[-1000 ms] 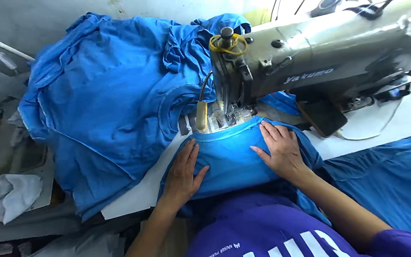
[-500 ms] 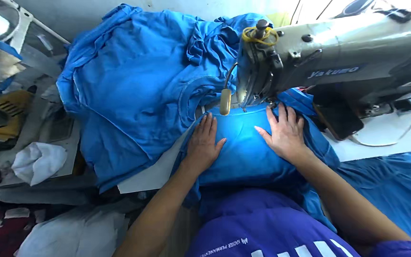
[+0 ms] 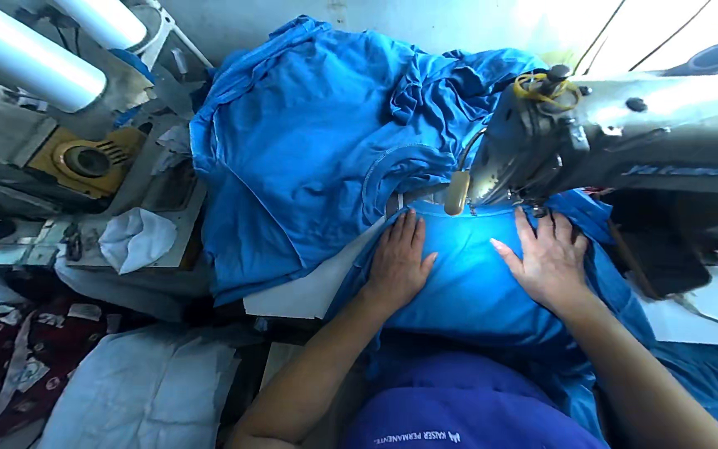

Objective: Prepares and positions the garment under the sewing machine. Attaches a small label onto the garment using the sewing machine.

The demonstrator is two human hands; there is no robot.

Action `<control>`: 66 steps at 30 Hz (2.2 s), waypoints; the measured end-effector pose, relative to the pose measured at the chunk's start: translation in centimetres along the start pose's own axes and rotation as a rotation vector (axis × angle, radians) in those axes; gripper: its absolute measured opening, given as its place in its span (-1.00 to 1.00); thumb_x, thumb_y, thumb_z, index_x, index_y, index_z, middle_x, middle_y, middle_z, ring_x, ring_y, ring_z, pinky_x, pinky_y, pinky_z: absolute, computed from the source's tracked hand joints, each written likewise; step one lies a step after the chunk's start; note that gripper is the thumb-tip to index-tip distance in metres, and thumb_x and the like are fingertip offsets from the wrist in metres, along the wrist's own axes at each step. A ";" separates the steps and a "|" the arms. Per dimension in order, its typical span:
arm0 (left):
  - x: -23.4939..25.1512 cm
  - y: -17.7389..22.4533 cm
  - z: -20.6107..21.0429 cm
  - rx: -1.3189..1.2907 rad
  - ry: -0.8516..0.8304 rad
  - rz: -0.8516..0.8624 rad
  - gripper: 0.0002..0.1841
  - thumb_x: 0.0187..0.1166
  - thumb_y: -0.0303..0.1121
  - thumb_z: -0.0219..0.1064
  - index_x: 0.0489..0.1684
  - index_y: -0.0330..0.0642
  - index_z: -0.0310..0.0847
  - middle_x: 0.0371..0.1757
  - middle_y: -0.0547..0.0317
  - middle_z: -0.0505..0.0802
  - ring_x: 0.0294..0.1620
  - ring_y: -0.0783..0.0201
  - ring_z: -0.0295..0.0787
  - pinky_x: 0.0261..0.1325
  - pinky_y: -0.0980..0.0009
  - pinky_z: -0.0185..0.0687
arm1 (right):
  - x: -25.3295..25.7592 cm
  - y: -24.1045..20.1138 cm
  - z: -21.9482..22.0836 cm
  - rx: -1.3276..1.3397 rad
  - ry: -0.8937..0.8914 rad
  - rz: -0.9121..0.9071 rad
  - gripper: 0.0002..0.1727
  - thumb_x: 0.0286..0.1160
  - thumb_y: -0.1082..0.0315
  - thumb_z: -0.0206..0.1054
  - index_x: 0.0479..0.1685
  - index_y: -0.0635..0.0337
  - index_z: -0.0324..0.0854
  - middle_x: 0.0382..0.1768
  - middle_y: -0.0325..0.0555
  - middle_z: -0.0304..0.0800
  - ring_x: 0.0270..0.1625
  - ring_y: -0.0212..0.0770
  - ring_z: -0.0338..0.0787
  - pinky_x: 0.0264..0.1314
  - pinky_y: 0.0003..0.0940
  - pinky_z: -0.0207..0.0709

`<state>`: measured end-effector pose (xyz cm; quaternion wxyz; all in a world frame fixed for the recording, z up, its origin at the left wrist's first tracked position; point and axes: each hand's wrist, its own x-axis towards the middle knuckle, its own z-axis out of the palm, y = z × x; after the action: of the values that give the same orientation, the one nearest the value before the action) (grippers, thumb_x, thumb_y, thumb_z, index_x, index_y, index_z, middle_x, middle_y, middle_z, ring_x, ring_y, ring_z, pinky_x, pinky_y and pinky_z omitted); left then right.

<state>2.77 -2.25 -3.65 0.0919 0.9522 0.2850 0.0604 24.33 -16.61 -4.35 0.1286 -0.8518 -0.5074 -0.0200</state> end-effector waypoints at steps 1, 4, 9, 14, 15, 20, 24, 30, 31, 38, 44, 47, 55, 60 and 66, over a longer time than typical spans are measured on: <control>0.0 0.0 0.0 0.002 0.001 -0.001 -0.31 0.83 0.00 -0.04 0.75 -0.40 0.25 0.82 -0.26 0.30 0.86 -0.13 0.16 0.78 -0.07 0.11 | 0.1 -0.1 -0.1 -0.008 -0.014 0.004 -0.02 0.63 -0.42 -0.12 0.74 0.25 0.33 0.66 0.57 0.27 0.70 0.65 0.21 0.45 0.71 0.08; -0.1 0.1 0.2 0.016 0.032 0.011 -0.33 0.82 -0.01 -0.01 0.72 -0.40 0.31 0.79 -0.28 0.36 0.81 -0.15 0.26 0.73 -0.09 0.20 | 0.0 0.0 0.0 -0.017 -0.013 0.011 -0.01 0.62 -0.42 -0.12 0.75 0.25 0.31 0.66 0.57 0.27 0.70 0.65 0.22 0.45 0.69 0.08; -0.8 0.7 0.5 0.032 0.069 0.035 -0.36 0.82 -0.04 -0.02 0.65 -0.42 0.40 0.74 -0.27 0.44 0.74 -0.18 0.39 0.65 -0.11 0.32 | -1.2 0.6 0.1 0.006 0.022 0.003 -0.03 0.64 -0.41 -0.14 0.77 0.21 0.30 0.70 0.48 0.27 0.71 0.57 0.26 0.50 0.67 0.06; -0.3 1.0 -0.2 0.018 -0.006 -0.015 -0.32 0.81 0.00 -0.01 0.73 -0.39 0.30 0.79 -0.26 0.37 0.80 -0.16 0.27 0.70 -0.11 0.21 | -0.7 0.0 -0.8 -0.027 -0.058 0.030 -0.04 0.65 -0.38 -0.05 0.78 0.26 0.26 0.69 0.55 0.22 0.72 0.60 0.21 0.49 0.68 0.05; -0.1 1.1 -0.5 0.015 -0.032 -0.028 -0.30 0.82 0.01 -0.01 0.75 -0.40 0.26 0.80 -0.27 0.33 0.82 -0.16 0.22 0.72 -0.11 0.17 | -0.3 -0.3 -1.1 -0.030 -0.097 0.053 -0.05 0.67 -0.36 -0.01 0.79 0.26 0.23 0.70 0.56 0.19 0.74 0.59 0.17 0.50 0.66 0.04; 0.3 0.9 -0.4 0.013 -0.034 -0.035 -0.29 0.80 0.01 0.05 0.75 -0.41 0.24 0.81 -0.29 0.30 0.84 -0.18 0.17 0.73 -0.13 0.12 | 0.0 -0.5 -0.7 -0.021 -0.086 0.092 -0.07 0.66 -0.34 0.03 0.80 0.22 0.23 0.72 0.50 0.19 0.77 0.54 0.15 0.51 0.63 0.06; 0.3 0.9 -0.3 0.023 -0.028 -0.033 -0.29 0.79 0.00 0.06 0.75 -0.40 0.24 0.83 -0.26 0.29 0.84 -0.17 0.17 0.72 -0.14 0.13 | -0.2 -0.4 -0.4 -0.022 -0.061 0.098 -0.08 0.67 -0.35 0.02 0.80 0.20 0.24 0.73 0.46 0.21 0.77 0.50 0.16 0.55 0.60 0.04; 0.6 1.1 0.0 0.037 -0.010 -0.028 -0.30 0.79 -0.02 0.07 0.74 -0.42 0.25 0.82 -0.30 0.27 0.82 -0.22 0.19 0.70 -0.21 0.14 | -0.3 -0.2 -0.3 -0.016 -0.045 0.097 -0.07 0.65 -0.36 0.03 0.79 0.21 0.26 0.72 0.44 0.23 0.75 0.49 0.20 0.53 0.58 0.10; 0.6 1.1 0.0 0.043 -0.003 -0.025 -0.30 0.79 -0.03 0.07 0.74 -0.43 0.25 0.82 -0.31 0.28 0.82 -0.22 0.21 0.68 -0.22 0.15 | -0.4 -0.2 -0.3 -0.018 -0.045 0.098 -0.07 0.66 -0.37 0.02 0.79 0.21 0.26 0.72 0.44 0.22 0.75 0.48 0.20 0.53 0.57 0.11; 0.6 0.3 0.0 0.066 -0.006 0.021 -0.29 0.79 0.01 0.04 0.74 -0.42 0.25 0.82 -0.30 0.28 0.81 -0.22 0.23 0.68 -0.21 0.16 | -1.1 0.4 -0.3 0.018 -0.033 0.070 -0.09 0.65 -0.32 0.08 0.78 0.23 0.28 0.73 0.40 0.24 0.76 0.43 0.23 0.57 0.55 0.08; 0.6 -0.4 0.2 0.076 0.104 0.111 -0.30 0.75 0.03 0.02 0.60 -0.48 0.44 0.70 -0.39 0.45 0.65 -0.36 0.45 0.52 -0.31 0.35 | -1.1 3.7 -1.5 0.266 0.266 -0.098 -0.48 0.71 0.07 0.25 0.32 0.36 0.69 0.43 0.27 0.67 0.47 0.26 0.66 0.46 0.18 0.53; 0.6 -0.5 0.5 0.056 0.171 0.115 -0.33 0.72 0.02 0.04 0.51 -0.45 0.55 0.64 -0.38 0.54 0.60 -0.35 0.51 0.48 -0.31 0.38 | 0.9 5.9 -3.6 0.254 0.476 -0.090 -0.70 0.71 0.32 0.22 0.08 0.33 0.79 0.15 0.22 0.83 0.32 0.27 0.75 0.41 0.16 0.57; 0.6 -0.8 0.4 -0.032 0.213 0.098 -0.44 0.71 -0.07 0.15 0.42 -0.37 0.66 0.57 -0.31 0.63 0.53 -0.32 0.59 0.45 -0.28 0.43 | 9.1 7.3 -7.2 0.212 -0.136 0.204 -0.49 0.77 0.16 0.19 0.55 0.29 0.52 0.56 0.28 0.54 0.67 0.22 0.46 0.70 0.21 0.21; 0.5 -1.0 0.7 -0.042 0.220 0.099 -0.45 0.72 -0.06 0.15 0.41 -0.35 0.67 0.58 -0.28 0.63 0.56 -0.29 0.57 0.47 -0.25 0.42 | 9.5 8.0 -7.3 0.313 -0.138 0.239 -0.51 0.76 0.25 0.24 0.52 0.38 0.51 0.54 0.33 0.54 0.64 0.20 0.48 0.72 0.11 0.20; 0.6 -1.2 1.1 -0.058 0.215 0.094 -0.46 0.71 -0.09 0.19 0.44 -0.35 0.65 0.61 -0.28 0.59 0.60 -0.28 0.53 0.46 -0.26 0.41 | 7.7 9.8 -6.1 0.070 0.013 0.207 -0.56 0.80 0.36 0.12 0.48 0.52 0.49 0.49 0.55 0.51 0.62 0.48 0.43 0.62 0.40 0.20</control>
<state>2.82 -1.14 -4.93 0.0856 0.9494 0.2465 0.1747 37.19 -15.89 0.88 0.1630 -0.8945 -0.4163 0.0056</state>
